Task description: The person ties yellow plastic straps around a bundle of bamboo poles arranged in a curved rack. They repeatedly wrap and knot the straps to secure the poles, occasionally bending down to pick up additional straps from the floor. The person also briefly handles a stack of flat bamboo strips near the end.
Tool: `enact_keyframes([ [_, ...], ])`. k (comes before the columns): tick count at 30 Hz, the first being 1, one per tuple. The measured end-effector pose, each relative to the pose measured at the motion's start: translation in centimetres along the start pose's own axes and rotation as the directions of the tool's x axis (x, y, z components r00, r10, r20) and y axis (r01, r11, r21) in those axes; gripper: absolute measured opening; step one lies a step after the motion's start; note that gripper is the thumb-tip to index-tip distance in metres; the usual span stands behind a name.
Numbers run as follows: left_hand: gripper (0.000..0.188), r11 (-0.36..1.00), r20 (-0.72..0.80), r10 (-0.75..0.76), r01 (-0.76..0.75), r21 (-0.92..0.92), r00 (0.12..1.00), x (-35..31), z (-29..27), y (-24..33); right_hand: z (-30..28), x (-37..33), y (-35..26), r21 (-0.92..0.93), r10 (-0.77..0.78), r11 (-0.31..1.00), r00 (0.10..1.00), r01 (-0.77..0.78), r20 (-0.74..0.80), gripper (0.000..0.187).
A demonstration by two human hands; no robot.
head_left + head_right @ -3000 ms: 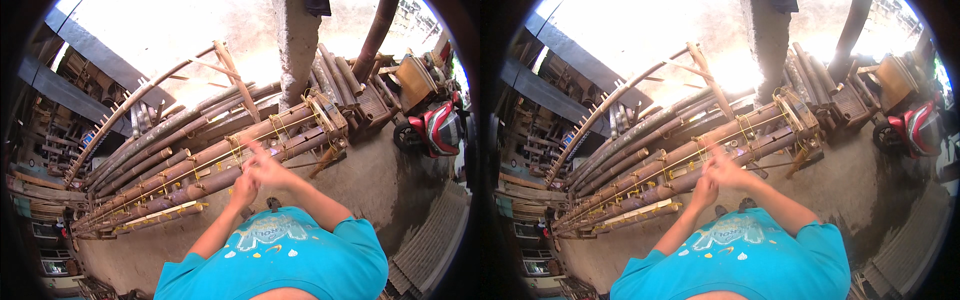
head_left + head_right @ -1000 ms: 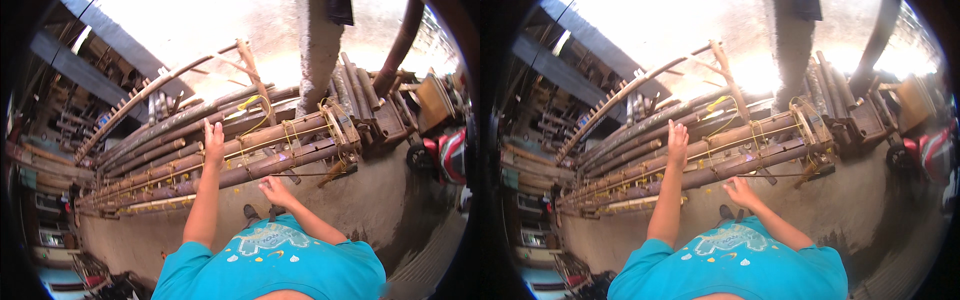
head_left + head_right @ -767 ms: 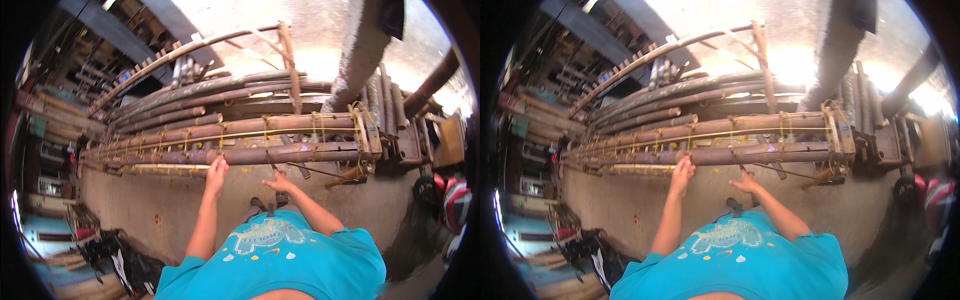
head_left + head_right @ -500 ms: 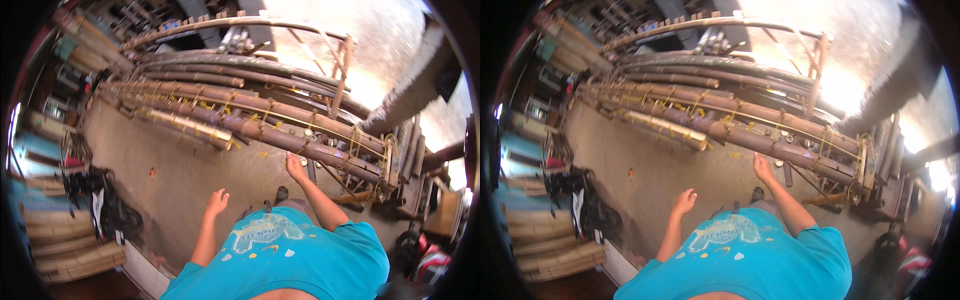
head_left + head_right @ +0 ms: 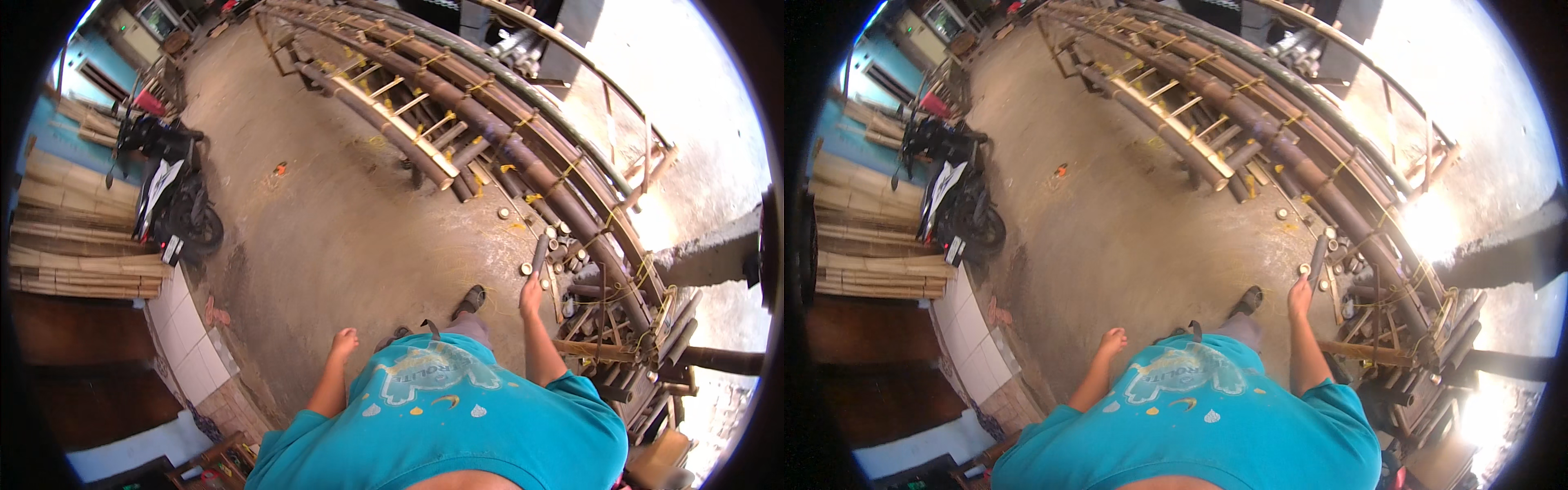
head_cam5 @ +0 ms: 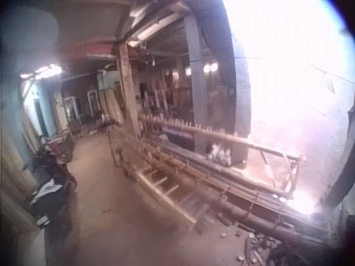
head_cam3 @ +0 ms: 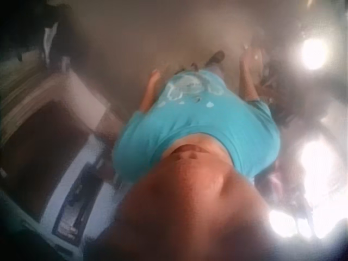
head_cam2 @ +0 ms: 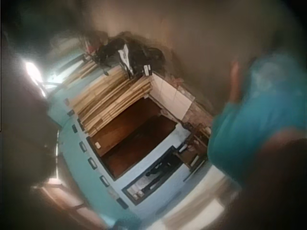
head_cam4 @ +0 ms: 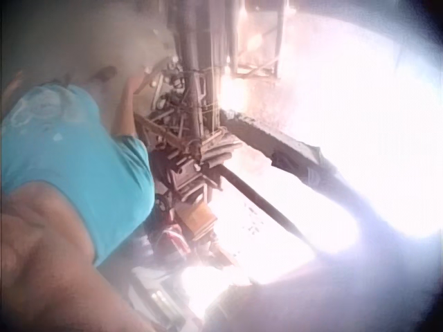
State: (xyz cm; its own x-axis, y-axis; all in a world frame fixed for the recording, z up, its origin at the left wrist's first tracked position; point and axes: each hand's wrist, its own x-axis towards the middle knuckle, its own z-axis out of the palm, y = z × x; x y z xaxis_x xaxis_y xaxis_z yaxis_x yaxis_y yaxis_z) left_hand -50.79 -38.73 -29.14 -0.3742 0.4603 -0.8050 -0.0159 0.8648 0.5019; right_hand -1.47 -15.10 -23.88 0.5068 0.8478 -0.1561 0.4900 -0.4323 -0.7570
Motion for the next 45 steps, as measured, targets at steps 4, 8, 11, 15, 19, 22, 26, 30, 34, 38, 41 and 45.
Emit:
enact_keyframes([
  [4,0.036,0.954,-0.221,-0.256,0.209,-0.217,0.941,-0.7,-6.8,-9.0,9.3,-8.4,4.5,0.310,0.077,0.950,0.940,0.032,-0.332,0.053],
  [8,0.029,0.860,-0.216,-0.444,0.346,-0.374,0.870,-5.2,-11.7,-12.7,10.6,-10.0,2.2,0.354,0.312,0.885,0.950,-0.301,0.027,0.054],
  [11,0.023,0.832,-0.160,-0.463,0.365,-0.418,0.872,-5.4,-12.4,-14.7,9.7,-9.2,-4.1,-0.010,0.100,0.995,0.992,-0.099,0.073,0.059],
  [15,0.020,0.837,-0.132,-0.470,0.394,-0.380,0.873,-0.2,-10.7,-16.7,12.6,-7.7,-8.1,-0.148,0.058,0.988,0.989,-0.037,0.138,0.064],
  [19,0.019,0.987,-0.050,-0.086,0.078,-0.140,0.995,5.2,-8.9,-12.8,20.2,-5.0,-4.2,-0.170,0.168,0.976,0.965,-0.135,0.200,0.066],
  [22,0.019,0.996,-0.044,0.029,-0.032,-0.083,0.999,13.1,-9.1,-11.1,26.9,-4.6,-1.2,-0.344,0.160,0.939,0.924,-0.033,0.348,0.067],
  [26,0.022,0.983,-0.171,-0.104,0.075,-0.165,0.980,15.1,-14.4,-6.0,33.6,-7.4,-12.1,-0.372,0.365,0.908,0.798,-0.192,0.479,0.065],
  [30,0.025,0.999,-0.155,0.024,-0.028,-0.023,0.988,18.6,-21.8,-1.0,39.0,-1.5,-16.9,-0.182,0.353,0.935,0.850,-0.304,0.391,0.061],
  [34,0.026,0.930,-0.185,-0.244,0.175,-0.325,0.952,20.1,-27.0,7.3,40.9,6.1,-21.4,-0.017,0.336,0.931,0.841,-0.364,0.424,0.056],
  [38,0.029,0.905,-0.211,-0.198,0.096,-0.415,0.957,23.6,-29.6,13.2,42.6,9.1,-26.2,0.192,0.278,0.913,0.894,-0.359,0.351,0.053],
  [41,0.030,0.886,-0.149,-0.237,0.150,-0.439,0.960,27.3,-32.4,16.1,44.2,8.1,-27.6,0.251,0.380,0.862,0.889,-0.441,0.257,0.057],
  [45,0.032,0.951,-0.029,-0.136,0.122,-0.286,0.990,36.2,-38.2,19.6,45.7,3.6,-25.0,0.397,0.546,0.752,0.835,-0.526,0.070,0.052],
])
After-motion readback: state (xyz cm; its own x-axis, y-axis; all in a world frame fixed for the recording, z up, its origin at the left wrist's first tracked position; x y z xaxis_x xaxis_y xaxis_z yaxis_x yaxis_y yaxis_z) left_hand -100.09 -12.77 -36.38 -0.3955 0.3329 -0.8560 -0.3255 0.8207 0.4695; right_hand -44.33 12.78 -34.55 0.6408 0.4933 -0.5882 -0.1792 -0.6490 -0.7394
